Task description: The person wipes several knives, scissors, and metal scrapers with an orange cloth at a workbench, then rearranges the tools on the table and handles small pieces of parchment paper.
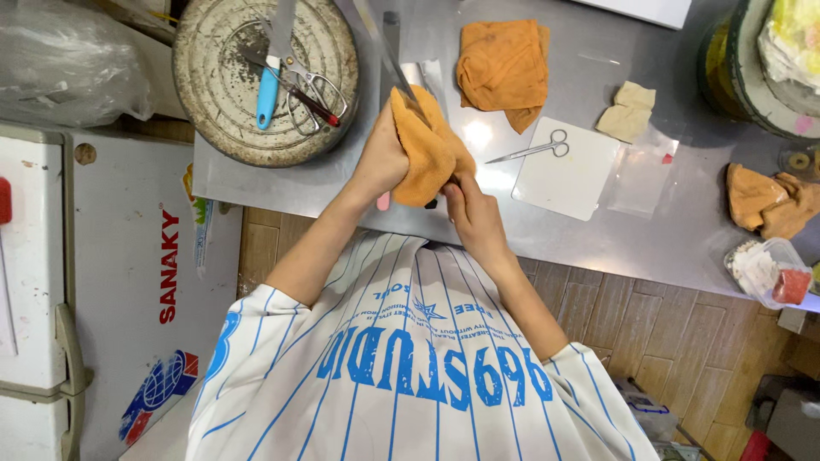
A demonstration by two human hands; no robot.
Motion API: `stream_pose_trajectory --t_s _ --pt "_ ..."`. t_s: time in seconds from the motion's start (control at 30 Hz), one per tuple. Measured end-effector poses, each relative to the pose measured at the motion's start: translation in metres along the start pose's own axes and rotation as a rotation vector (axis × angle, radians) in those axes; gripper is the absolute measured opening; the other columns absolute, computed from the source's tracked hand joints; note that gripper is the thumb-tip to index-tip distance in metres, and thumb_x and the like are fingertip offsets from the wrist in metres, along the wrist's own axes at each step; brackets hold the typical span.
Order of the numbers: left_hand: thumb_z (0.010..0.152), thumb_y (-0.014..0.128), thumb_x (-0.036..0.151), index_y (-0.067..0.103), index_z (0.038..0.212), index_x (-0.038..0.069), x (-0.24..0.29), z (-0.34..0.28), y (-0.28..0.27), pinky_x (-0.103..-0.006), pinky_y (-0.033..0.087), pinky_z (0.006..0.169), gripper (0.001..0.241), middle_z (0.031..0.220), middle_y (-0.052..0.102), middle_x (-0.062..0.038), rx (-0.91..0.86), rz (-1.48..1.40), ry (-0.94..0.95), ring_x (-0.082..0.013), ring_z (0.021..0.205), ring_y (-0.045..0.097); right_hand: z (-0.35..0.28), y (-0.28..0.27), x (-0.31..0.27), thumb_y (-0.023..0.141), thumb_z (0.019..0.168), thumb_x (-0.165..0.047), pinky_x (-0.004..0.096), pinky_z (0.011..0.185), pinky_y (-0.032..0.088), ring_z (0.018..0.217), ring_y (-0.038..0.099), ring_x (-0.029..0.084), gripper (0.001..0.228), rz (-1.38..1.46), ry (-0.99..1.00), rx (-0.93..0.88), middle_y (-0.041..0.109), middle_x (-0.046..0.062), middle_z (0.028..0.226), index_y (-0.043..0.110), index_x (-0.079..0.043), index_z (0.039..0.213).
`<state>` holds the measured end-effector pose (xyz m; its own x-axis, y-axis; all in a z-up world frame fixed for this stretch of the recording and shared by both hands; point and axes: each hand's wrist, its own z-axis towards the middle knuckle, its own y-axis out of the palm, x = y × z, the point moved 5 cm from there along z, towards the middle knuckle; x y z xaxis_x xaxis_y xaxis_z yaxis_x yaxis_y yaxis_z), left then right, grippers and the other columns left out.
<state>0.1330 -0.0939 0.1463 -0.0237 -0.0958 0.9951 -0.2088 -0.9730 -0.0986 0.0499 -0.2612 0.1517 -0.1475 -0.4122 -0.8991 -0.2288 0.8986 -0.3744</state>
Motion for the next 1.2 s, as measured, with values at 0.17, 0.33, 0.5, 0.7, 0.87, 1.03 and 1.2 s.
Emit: stream_pose_trajectory --t_s 0.17,0.33,0.5,0.7,0.87,1.03,1.2 --pt "0.085 0.085 0.003 0.048 0.135 0.004 -0.018 0.018 -0.051 -0.0339 0.053 0.103 0.062 0.124 0.06 -0.008 0.021 -0.205 0.032 -0.0193 0.116 0.06 -0.036 -0.005 0.029 0.049 0.107 -0.024 0.038 0.057 0.049 0.057 0.064 0.029 0.022 -0.111 -0.053 -0.054 0.061 0.013 0.066 0.06 -0.006 0.112" --pt "0.09 0.084 0.005 0.046 0.142 0.003 -0.015 0.028 -0.111 -0.033 0.051 0.111 0.064 0.131 0.06 -0.008 0.127 -0.16 0.114 -0.0188 0.125 0.06 -0.092 -0.027 0.1 0.053 0.105 -0.028 0.037 0.054 0.047 0.054 0.063 0.029 0.024 -0.2 -0.017 -0.13 0.059 0.013 0.062 0.061 -0.006 0.11" --pt "0.101 0.077 0.007 0.047 0.14 0.003 0.034 0.023 -0.205 -0.0383 0.06 0.099 0.05 0.129 0.065 -0.011 0.288 -0.358 0.179 -0.0244 0.119 0.067 -0.13 -0.043 0.167 0.056 0.103 -0.028 0.037 0.055 0.047 0.054 0.064 0.026 0.026 -0.21 0.187 -0.023 0.06 0.014 0.063 0.068 -0.007 0.113" --pt "0.111 0.071 0.012 0.042 0.151 0.003 0.015 -0.006 -0.151 -0.0348 0.055 0.111 0.05 0.142 0.057 -0.008 0.217 -0.176 0.146 -0.0184 0.13 0.059 -0.048 0.019 0.161 0.058 0.104 -0.022 0.045 0.082 0.052 0.094 0.067 0.04 0.024 -0.251 -0.003 0.096 0.071 0.021 0.104 0.068 -0.004 0.116" --pt "0.113 0.06 0.026 0.045 0.152 0.006 -0.013 -0.04 -0.105 -0.0318 0.054 0.113 0.047 0.144 0.057 -0.007 0.203 -0.372 -0.048 -0.0158 0.132 0.06 0.002 0.063 0.149 0.058 0.097 -0.019 0.044 0.087 0.052 0.101 0.066 0.037 0.028 -0.126 0.026 -0.024 0.07 0.018 0.11 0.062 -0.005 0.121" --pt "0.106 0.06 0.032 0.047 0.147 0.006 -0.025 -0.08 -0.087 -0.033 0.058 0.099 0.05 0.132 0.062 -0.007 0.137 -0.468 -0.248 -0.0175 0.116 0.065 0.031 -0.018 0.17 0.063 0.084 -0.001 0.042 0.091 0.051 0.105 0.062 0.033 0.022 -0.428 -0.158 0.205 0.069 0.013 0.116 0.069 -0.008 0.104" --pt "0.104 0.062 0.032 0.049 0.144 0.004 -0.036 -0.106 -0.072 -0.0326 0.057 0.1 0.051 0.132 0.063 -0.007 0.068 -0.423 -0.325 -0.0179 0.118 0.065 0.087 -0.099 0.213 0.069 0.076 0.001 0.043 0.084 0.049 0.105 0.061 0.028 0.034 -0.992 -0.339 0.234 0.07 0.003 0.111 0.069 -0.014 0.107"
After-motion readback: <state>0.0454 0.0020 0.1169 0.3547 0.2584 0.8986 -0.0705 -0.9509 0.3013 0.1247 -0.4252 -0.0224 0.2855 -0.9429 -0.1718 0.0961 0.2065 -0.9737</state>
